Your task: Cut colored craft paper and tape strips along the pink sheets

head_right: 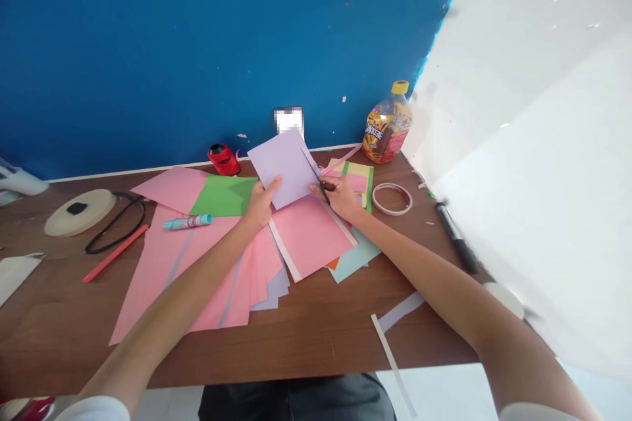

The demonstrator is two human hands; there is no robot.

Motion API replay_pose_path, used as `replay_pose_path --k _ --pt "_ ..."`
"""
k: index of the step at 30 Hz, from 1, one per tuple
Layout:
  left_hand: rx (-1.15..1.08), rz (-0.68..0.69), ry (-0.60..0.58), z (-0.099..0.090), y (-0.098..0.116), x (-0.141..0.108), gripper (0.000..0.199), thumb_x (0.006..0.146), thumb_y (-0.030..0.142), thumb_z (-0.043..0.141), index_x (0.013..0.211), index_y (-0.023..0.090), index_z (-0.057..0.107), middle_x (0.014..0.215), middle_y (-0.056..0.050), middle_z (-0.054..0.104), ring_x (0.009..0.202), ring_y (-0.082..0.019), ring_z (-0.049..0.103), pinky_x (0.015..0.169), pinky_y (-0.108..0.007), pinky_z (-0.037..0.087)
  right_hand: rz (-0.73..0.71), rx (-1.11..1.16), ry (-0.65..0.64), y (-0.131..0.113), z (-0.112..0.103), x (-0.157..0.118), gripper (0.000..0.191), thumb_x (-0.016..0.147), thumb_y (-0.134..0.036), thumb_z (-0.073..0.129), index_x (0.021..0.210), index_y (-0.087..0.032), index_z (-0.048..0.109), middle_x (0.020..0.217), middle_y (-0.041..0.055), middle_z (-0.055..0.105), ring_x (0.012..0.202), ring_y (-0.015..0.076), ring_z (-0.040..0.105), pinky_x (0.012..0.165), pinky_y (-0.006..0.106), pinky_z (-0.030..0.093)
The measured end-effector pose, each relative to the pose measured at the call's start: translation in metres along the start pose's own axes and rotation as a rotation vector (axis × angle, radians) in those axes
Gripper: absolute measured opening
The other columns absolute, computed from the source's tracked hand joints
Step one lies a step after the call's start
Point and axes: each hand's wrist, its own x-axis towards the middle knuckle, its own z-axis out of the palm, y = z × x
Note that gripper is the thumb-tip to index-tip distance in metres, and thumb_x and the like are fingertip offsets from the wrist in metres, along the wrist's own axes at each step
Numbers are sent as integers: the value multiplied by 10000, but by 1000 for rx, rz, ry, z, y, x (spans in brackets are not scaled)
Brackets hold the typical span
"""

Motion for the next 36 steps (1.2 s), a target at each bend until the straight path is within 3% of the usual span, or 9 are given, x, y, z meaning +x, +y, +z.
replay_pose_path --k 4,12,23,31,36 --pt "-7 8 34 -4 -4 4 496 739 497 792 1093 153 739 1146 -120 743 1121 -279 674 1000 -424 516 24 28 -6 -2 1 0 437 729 -579 751 666 -184 575 532 -49 420 492 85 333 471 263 238" --pt "136 7 -42 -6 -8 3 504 720 527 791 1015 120 758 1038 -123 764 940 -255 710 833 -350 547 78 108 -31 -5 1 -1 356 714 -502 786 813 -175 689 553 -30 549 473 100 428 457 259 328" --pt "156 -42 -61 -4 -3 0 538 698 544 797 1038 129 754 1033 -120 764 955 -258 709 849 -372 542 146 211 -41 -6 -1 1 358 676 -514 813 780 -198 683 550 -6 596 447 129 497 432 279 388" --pt "85 -45 18 -3 -3 1 531 671 541 817 995 127 740 1080 -134 755 1016 -277 706 922 -409 532 193 239 -96 -9 -3 2 377 630 -491 844 762 -179 679 546 -7 602 464 128 513 435 273 409" --pt "154 -47 -68 -5 -5 1 534 703 544 793 1028 123 744 1052 -124 758 963 -263 709 871 -386 539 211 312 -107 -11 -5 4 335 623 -439 858 771 -196 682 561 -16 605 483 146 546 452 287 443"
